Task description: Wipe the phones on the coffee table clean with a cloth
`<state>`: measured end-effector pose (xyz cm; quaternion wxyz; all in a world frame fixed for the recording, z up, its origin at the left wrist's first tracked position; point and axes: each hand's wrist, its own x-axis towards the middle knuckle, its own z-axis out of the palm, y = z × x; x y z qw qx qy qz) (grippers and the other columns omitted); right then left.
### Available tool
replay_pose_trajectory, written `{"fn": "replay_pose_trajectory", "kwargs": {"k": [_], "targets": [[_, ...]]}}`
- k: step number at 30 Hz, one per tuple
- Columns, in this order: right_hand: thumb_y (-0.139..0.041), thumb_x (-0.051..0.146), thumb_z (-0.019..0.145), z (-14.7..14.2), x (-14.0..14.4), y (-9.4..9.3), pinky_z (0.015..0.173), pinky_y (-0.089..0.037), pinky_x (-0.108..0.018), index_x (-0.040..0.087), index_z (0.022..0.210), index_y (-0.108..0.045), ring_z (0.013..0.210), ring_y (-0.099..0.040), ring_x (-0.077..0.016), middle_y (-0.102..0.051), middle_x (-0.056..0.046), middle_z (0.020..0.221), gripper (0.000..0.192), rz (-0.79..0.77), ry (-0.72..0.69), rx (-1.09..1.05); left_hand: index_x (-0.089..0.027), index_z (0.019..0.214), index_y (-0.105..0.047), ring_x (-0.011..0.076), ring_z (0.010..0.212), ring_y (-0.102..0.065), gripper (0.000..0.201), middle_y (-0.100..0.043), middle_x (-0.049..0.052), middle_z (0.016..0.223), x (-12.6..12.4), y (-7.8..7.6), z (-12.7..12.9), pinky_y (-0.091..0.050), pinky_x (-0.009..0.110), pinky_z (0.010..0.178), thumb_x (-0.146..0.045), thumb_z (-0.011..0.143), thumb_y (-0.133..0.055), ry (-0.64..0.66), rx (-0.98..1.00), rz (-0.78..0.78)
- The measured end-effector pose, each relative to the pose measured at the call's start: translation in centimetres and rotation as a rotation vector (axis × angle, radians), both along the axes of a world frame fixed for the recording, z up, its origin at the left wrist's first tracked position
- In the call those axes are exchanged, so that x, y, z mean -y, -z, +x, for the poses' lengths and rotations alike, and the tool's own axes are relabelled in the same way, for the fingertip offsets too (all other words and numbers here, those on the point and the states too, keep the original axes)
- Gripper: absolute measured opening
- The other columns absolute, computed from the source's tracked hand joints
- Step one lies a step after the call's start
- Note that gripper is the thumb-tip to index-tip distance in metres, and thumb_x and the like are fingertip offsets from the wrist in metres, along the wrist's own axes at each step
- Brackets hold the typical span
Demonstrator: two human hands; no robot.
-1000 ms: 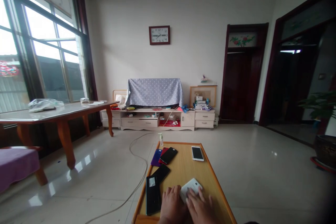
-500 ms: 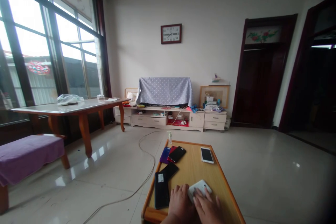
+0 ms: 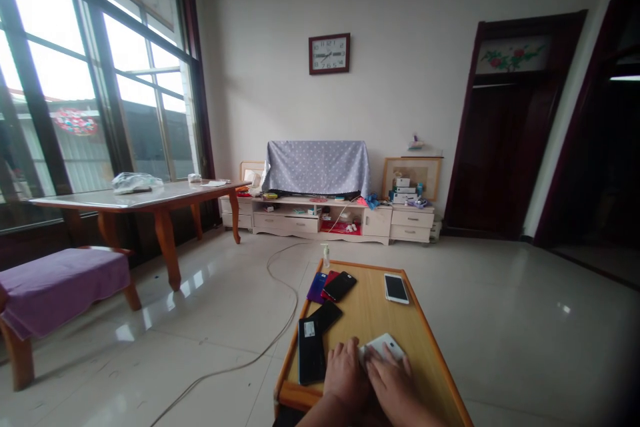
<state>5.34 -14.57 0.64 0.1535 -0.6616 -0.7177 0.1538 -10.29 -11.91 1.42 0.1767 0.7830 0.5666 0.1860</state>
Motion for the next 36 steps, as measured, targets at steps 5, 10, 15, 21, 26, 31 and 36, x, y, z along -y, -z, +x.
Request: {"fn": "replay_pose_trajectory", "kwargs": {"k": [5, 10, 15, 21, 26, 31, 36], "targets": [[-0.024, 0.046, 0.104, -0.1, 0.0, -0.5, 0.124, -0.008, -0.067, 0.044, 0.145, -0.053, 0.154, -0.026, -0.0314, -0.050, 0.006, 0.156, 0.050, -0.010, -0.035, -0.021, -0.021, 0.142, -0.047, 0.0291, 0.127, -0.051, 0.060, -0.063, 0.010, 0.136, -0.1, 0.0, 0.1, -0.032, 0.039, 0.107, -0.044, 0.086, -0.048, -0.005, -0.007, -0.009], [-0.021, 0.046, 0.104, 0.9, -2.1, -1.7, 0.118, -0.009, -0.076, 0.040, 0.140, -0.060, 0.155, -0.019, -0.0362, -0.048, 0.003, 0.157, 0.053, -0.042, 0.138, 0.013, -0.020, 0.143, -0.047, 0.0307, 0.127, -0.050, 0.072, -0.062, 0.011, 0.138, 0.0, -0.6, 0.3, -0.033, 0.040, 0.107, -0.048, 0.077, -0.058, 0.008, -0.027, 0.003], [-0.024, 0.047, 0.104, -0.9, -2.7, -2.2, 0.124, -0.007, -0.065, 0.040, 0.137, -0.062, 0.154, -0.026, -0.0297, -0.054, 0.002, 0.153, 0.051, -0.048, 0.014, 0.009, -0.029, 0.138, -0.051, 0.0271, 0.123, -0.053, 0.054, -0.061, 0.005, 0.138, -0.1, -0.8, 0.3, -0.035, 0.038, 0.102, -0.046, 0.087, -0.047, 0.032, -0.054, -0.003], [-0.020, 0.046, 0.104, 1.9, -2.8, -1.3, 0.117, -0.008, -0.077, 0.033, 0.151, -0.047, 0.156, -0.012, -0.0376, -0.038, 0.001, 0.164, 0.056, -0.027, 0.251, 0.062, -0.024, 0.131, -0.052, 0.0286, 0.122, -0.052, 0.058, -0.064, 0.008, 0.128, -0.2, -1.0, 0.4, -0.035, 0.037, 0.102, -0.041, 0.076, -0.059, 0.010, -0.088, 0.000], [-0.019, 0.048, 0.105, 0.0, 0.3, -0.1, 0.121, -0.007, -0.072, 0.034, 0.152, -0.046, 0.157, -0.014, -0.0333, -0.036, 0.004, 0.164, 0.056, -0.011, 0.160, 0.072, -0.025, 0.128, -0.051, 0.0287, 0.120, -0.053, 0.045, -0.065, 0.009, 0.125, 0.0, -1.5, 0.5, -0.036, 0.038, 0.099, -0.045, 0.088, -0.049, 0.021, -0.120, -0.009], [-0.019, 0.051, 0.106, -0.5, 2.3, 0.2, 0.122, -0.005, -0.070, 0.040, 0.152, -0.045, 0.157, -0.013, -0.0314, -0.041, 0.006, 0.161, 0.054, 0.006, 0.055, 0.034, -0.025, 0.128, -0.049, 0.0272, 0.121, -0.052, 0.043, -0.064, 0.007, 0.128, -0.2, -1.2, 0.5, -0.034, 0.037, 0.098, -0.038, 0.087, -0.053, 0.047, -0.118, -0.021], [-0.018, 0.051, 0.106, 2.6, 0.8, -0.3, 0.119, -0.013, -0.074, 0.037, 0.153, -0.043, 0.157, -0.009, -0.0348, -0.034, 0.005, 0.165, 0.055, -0.020, 0.286, 0.095, -0.025, 0.126, -0.050, 0.0269, 0.121, -0.051, 0.051, -0.064, 0.007, 0.126, -0.2, -1.3, 0.7, -0.033, 0.036, 0.099, -0.043, 0.081, -0.062, 0.041, -0.106, -0.008]]}}
